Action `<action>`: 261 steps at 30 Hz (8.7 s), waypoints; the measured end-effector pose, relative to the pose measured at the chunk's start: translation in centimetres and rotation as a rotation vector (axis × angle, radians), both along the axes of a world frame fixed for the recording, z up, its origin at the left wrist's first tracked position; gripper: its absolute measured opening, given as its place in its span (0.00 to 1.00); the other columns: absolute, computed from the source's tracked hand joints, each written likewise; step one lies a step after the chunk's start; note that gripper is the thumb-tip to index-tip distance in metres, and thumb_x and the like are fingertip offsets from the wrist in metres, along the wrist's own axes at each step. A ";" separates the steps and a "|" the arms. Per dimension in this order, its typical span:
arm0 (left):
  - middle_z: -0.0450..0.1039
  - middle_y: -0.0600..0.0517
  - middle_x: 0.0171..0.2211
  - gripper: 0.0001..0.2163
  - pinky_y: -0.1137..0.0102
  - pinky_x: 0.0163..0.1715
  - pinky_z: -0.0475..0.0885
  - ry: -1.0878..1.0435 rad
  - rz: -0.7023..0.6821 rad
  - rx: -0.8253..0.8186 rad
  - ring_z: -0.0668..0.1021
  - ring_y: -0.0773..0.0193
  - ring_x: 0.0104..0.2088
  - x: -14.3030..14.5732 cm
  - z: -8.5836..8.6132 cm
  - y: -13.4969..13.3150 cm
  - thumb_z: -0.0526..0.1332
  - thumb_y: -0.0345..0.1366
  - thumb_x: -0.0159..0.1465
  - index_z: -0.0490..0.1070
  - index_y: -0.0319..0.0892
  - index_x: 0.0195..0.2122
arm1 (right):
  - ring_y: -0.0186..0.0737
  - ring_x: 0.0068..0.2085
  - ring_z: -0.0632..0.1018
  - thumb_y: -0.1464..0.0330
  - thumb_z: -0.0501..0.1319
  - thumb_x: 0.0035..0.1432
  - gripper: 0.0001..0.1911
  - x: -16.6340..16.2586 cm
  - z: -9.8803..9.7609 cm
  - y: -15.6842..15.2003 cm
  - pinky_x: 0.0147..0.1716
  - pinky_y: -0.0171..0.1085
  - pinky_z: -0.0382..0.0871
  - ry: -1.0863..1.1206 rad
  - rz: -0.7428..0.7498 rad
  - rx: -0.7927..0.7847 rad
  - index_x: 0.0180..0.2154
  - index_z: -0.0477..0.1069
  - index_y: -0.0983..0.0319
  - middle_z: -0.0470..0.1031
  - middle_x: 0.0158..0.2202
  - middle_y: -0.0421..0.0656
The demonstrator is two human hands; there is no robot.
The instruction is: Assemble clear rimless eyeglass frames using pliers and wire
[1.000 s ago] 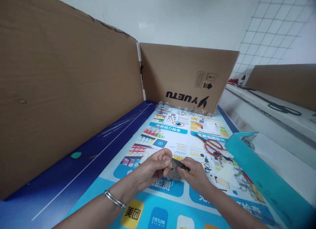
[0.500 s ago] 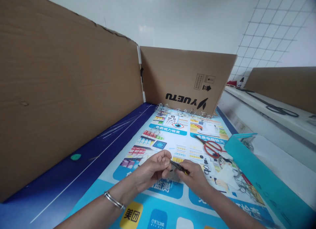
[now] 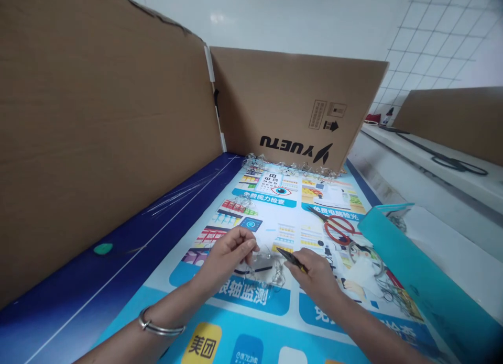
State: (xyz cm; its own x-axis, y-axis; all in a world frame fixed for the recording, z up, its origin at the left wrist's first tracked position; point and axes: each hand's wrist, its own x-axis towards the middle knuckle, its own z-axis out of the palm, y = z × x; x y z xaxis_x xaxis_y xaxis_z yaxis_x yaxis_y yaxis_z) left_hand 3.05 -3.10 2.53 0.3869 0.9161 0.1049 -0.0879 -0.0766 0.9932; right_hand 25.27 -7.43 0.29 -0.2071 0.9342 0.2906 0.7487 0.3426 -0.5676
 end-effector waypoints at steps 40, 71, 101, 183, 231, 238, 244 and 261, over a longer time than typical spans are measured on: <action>0.69 0.48 0.32 0.07 0.71 0.29 0.66 0.597 -0.240 0.404 0.72 0.62 0.32 -2.9 -1.5 -0.4 0.55 0.29 0.61 0.72 0.43 0.32 | 0.41 0.34 0.73 0.67 0.52 0.57 0.08 1.5 -1.4 1.0 0.31 0.38 0.69 -0.302 0.048 0.072 0.36 0.69 0.59 0.72 0.33 0.46; 0.68 0.54 0.27 0.04 0.74 0.25 0.63 0.628 -0.078 0.274 0.70 0.67 0.26 -2.6 -1.5 0.1 0.52 0.34 0.62 0.65 0.42 0.33 | 0.42 0.35 0.71 0.69 0.53 0.57 0.08 1.3 -1.2 1.0 0.34 0.41 0.68 -0.287 0.039 0.045 0.36 0.69 0.62 0.70 0.33 0.47; 0.66 0.51 0.34 0.09 0.67 0.34 0.67 0.566 -0.050 0.402 0.69 0.62 0.37 0.1 -1.4 0.1 0.56 0.24 0.56 0.64 0.43 0.36 | 0.40 0.33 0.70 0.70 0.54 0.55 0.06 1.4 -1.0 1.2 0.30 0.36 0.67 -0.164 0.003 0.018 0.35 0.68 0.62 0.69 0.32 0.45; 0.67 0.50 0.35 0.11 0.71 0.32 0.70 0.567 -0.100 0.250 0.71 0.64 0.35 -0.7 -2.4 0.8 0.56 0.31 0.59 0.66 0.45 0.43 | 0.41 0.34 0.68 0.73 0.53 0.56 0.07 0.8 -0.5 0.4 0.33 0.38 0.61 -0.388 -0.009 0.103 0.34 0.70 0.63 0.70 0.30 0.45; 0.68 0.52 0.33 0.12 0.72 0.30 0.65 0.441 -0.171 0.183 0.69 0.67 0.31 -0.1 -1.7 1.2 0.57 0.27 0.55 0.69 0.45 0.40 | 0.40 0.32 0.67 0.74 0.54 0.56 0.07 0.4 -0.5 1.7 0.32 0.38 0.59 -0.440 0.081 0.262 0.34 0.70 0.64 0.70 0.29 0.45; 0.68 0.52 0.32 0.11 0.70 0.30 0.66 0.458 -0.177 0.194 0.70 0.65 0.31 -0.1 -1.5 1.1 0.57 0.28 0.54 0.70 0.43 0.38 | 0.40 0.33 0.67 0.74 0.54 0.56 0.07 0.6 -0.6 1.7 0.33 0.39 0.59 -0.463 0.093 0.264 0.35 0.70 0.64 0.70 0.30 0.45; 0.68 0.52 0.32 0.11 0.71 0.30 0.65 0.457 -0.177 0.196 0.69 0.66 0.32 -0.1 -1.6 1.1 0.57 0.27 0.55 0.69 0.43 0.39 | 0.40 0.34 0.68 0.74 0.55 0.56 0.06 0.9 -0.6 1.7 0.34 0.39 0.59 -0.477 0.110 0.273 0.36 0.69 0.64 0.70 0.30 0.45; 0.68 0.52 0.32 0.10 0.71 0.29 0.65 0.481 -0.203 0.206 0.70 0.66 0.30 -0.1 -1.9 1.2 0.57 0.28 0.55 0.69 0.43 0.38 | 0.39 0.32 0.67 0.73 0.54 0.55 0.06 1.4 -0.1 2.8 0.34 0.38 0.59 -0.454 0.221 0.263 0.33 0.70 0.63 0.70 0.28 0.44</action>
State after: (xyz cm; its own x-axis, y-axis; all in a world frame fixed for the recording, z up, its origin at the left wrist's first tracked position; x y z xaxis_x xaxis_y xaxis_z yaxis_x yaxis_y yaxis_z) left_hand 2.96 -1.94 0.68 0.6022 0.7973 0.0414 0.3383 -0.3017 0.8914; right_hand 26.66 -4.60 0.20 -0.5480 0.7626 0.3437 0.7921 0.6052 -0.0800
